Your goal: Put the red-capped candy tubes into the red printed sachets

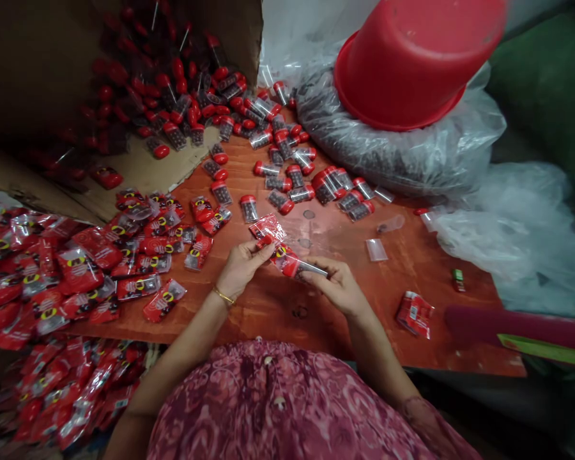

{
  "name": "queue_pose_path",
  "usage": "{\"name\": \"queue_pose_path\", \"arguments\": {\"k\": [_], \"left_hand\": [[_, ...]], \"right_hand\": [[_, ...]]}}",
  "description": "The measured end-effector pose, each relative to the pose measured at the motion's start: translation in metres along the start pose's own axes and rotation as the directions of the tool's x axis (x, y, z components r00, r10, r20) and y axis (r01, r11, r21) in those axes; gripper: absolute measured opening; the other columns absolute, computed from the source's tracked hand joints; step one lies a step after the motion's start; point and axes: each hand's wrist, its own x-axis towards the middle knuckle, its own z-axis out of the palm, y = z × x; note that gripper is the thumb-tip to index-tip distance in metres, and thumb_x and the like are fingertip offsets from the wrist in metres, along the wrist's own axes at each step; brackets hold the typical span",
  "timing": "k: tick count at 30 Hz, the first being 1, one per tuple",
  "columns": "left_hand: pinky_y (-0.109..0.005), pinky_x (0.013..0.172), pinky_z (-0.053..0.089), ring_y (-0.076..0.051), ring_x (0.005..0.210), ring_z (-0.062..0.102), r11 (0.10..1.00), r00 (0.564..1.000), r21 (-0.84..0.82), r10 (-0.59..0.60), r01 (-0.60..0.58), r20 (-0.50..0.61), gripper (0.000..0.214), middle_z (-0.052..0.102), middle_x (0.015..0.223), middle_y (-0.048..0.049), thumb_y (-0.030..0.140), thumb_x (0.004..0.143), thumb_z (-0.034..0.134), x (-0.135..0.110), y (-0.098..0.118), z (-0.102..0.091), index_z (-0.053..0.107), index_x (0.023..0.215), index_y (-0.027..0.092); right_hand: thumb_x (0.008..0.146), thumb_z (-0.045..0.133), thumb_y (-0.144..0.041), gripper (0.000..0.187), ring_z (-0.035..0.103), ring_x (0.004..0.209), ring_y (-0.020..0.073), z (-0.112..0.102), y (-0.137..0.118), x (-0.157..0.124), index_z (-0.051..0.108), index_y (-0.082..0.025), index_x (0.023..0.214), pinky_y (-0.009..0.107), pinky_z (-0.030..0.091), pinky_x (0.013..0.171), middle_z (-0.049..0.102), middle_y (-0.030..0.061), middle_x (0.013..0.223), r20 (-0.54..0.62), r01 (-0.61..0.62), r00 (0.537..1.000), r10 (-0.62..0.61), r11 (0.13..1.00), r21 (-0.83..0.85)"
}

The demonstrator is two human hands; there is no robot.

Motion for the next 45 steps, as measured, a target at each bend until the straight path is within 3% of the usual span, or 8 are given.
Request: {"name": "queue_pose_path", "arguments": {"k": [5, 14, 21, 27, 37, 40, 43, 45], "left_hand": [[-0.023, 0.069, 0.046, -0.011, 0.066, 0.058, 0.997, 0.999, -0.078, 0.014, -0.018, -0.052, 0.029, 0.068, 0.072, -0.0006, 0.035, 0.056, 0.077, 0.0, -0.009, 0.007, 0.069, 0.074, 0.014], [-0.024, 0.066, 0.045, -0.01, 0.06, 0.057, 0.987, 0.983, -0.152, -0.068, 0.042, -0.17, 0.029, 0.067, 0.066, -0.0009, 0.03, 0.047, 0.081, 0.0, -0.02, 0.018, 0.068, 0.067, 0.012], [-0.022, 0.068, 0.044, -0.009, 0.063, 0.057, 0.97, 0.989, -0.24, -0.079, 0.048, -0.122, 0.028, 0.067, 0.067, 0.0001, 0.027, 0.049, 0.081, -0.004, -0.02, 0.016, 0.067, 0.069, 0.013], [-0.021, 0.06, 0.043, -0.008, 0.057, 0.055, 0.954, 0.991, -0.301, -0.039, -0.002, -0.131, 0.025, 0.066, 0.063, 0.001, 0.029, 0.052, 0.08, -0.001, -0.012, 0.009, 0.067, 0.066, 0.013], [-0.022, 0.066, 0.046, -0.011, 0.061, 0.061, 0.944, 0.99, -0.313, -0.129, 0.105, -0.057, 0.031, 0.069, 0.067, -0.0027, 0.031, 0.05, 0.081, -0.009, -0.013, -0.004, 0.069, 0.071, 0.011], [-0.023, 0.071, 0.048, -0.012, 0.067, 0.065, 0.928, 0.96, -0.372, -0.078, -0.028, -0.268, 0.024, 0.07, 0.071, -0.0016, 0.028, 0.056, 0.079, -0.008, 0.007, -0.034, 0.067, 0.071, 0.014], [-0.022, 0.078, 0.048, -0.01, 0.078, 0.066, 0.83, 0.796, -0.443, 0.001, -0.339, -0.605, 0.022, 0.071, 0.08, 0.0008, 0.04, 0.073, 0.065, -0.005, 0.028, -0.065, 0.063, 0.071, 0.019], [-0.024, 0.083, 0.048, -0.011, 0.089, 0.065, 0.794, 0.718, -0.415, 0.039, -0.444, -0.695, 0.037, 0.071, 0.092, -0.0021, 0.054, 0.078, 0.051, -0.002, 0.032, -0.076, 0.062, 0.075, 0.02]], "right_hand": [[0.065, 0.065, -0.036, 0.024, 0.056, 0.062, 0.014, 0.009, 0.003, 0.002, 0.068, -0.018, 0.081, 0.026, 0.045, 0.059, 0.065, 0.0012, 0.071, -0.044, 0.083, 0.996, -0.082, 0.996, 0.029], [0.074, 0.058, -0.046, 0.032, 0.04, 0.045, 0.0072, 0.028, 0.02, 0.006, 0.061, -0.017, 0.088, 0.02, 0.038, 0.039, 0.055, -0.0018, 0.065, -0.12, 0.083, 0.99, -0.077, 0.996, 0.041], [0.074, 0.059, -0.047, 0.028, 0.034, 0.038, 0.0053, 0.038, 0.025, 0.016, 0.053, -0.019, 0.074, 0.018, 0.038, 0.032, 0.037, -0.0082, 0.053, 0.008, 0.029, 0.999, -0.033, 0.966, 0.257], [0.074, 0.062, -0.047, 0.034, 0.047, 0.039, 0.006, 0.039, 0.021, 0.015, 0.056, -0.02, 0.094, 0.02, 0.045, 0.042, 0.053, -0.0069, 0.056, 0.026, 0.087, 0.995, -0.1, 0.944, 0.317], [0.068, 0.066, -0.048, 0.034, 0.044, 0.043, 0.008, 0.043, 0.021, 0.042, 0.049, -0.019, 0.062, 0.021, 0.038, 0.043, 0.049, -0.0054, 0.05, -0.077, 0.183, 0.98, -0.182, 0.983, 0.006], [0.078, 0.053, -0.05, 0.034, 0.054, 0.06, 0.014, 0.046, 0.009, 0.074, 0.056, -0.017, 0.074, 0.027, 0.043, 0.058, 0.059, 0.0018, 0.065, -0.016, 0.305, 0.942, -0.336, 0.874, -0.379], [0.077, 0.054, -0.051, 0.044, 0.056, 0.09, 0.026, 0.058, -0.005, 0.111, 0.058, -0.012, 0.096, 0.038, 0.043, 0.079, 0.064, 0.0146, 0.094, 0.032, 0.32, 0.891, -0.453, 0.576, -0.752], [0.075, 0.058, -0.047, 0.051, 0.054, 0.098, 0.032, 0.07, -0.012, 0.131, 0.054, -0.009, 0.108, 0.044, 0.04, 0.083, 0.062, 0.0197, 0.103, 0.064, 0.265, 0.898, -0.435, 0.42, -0.868]]}}
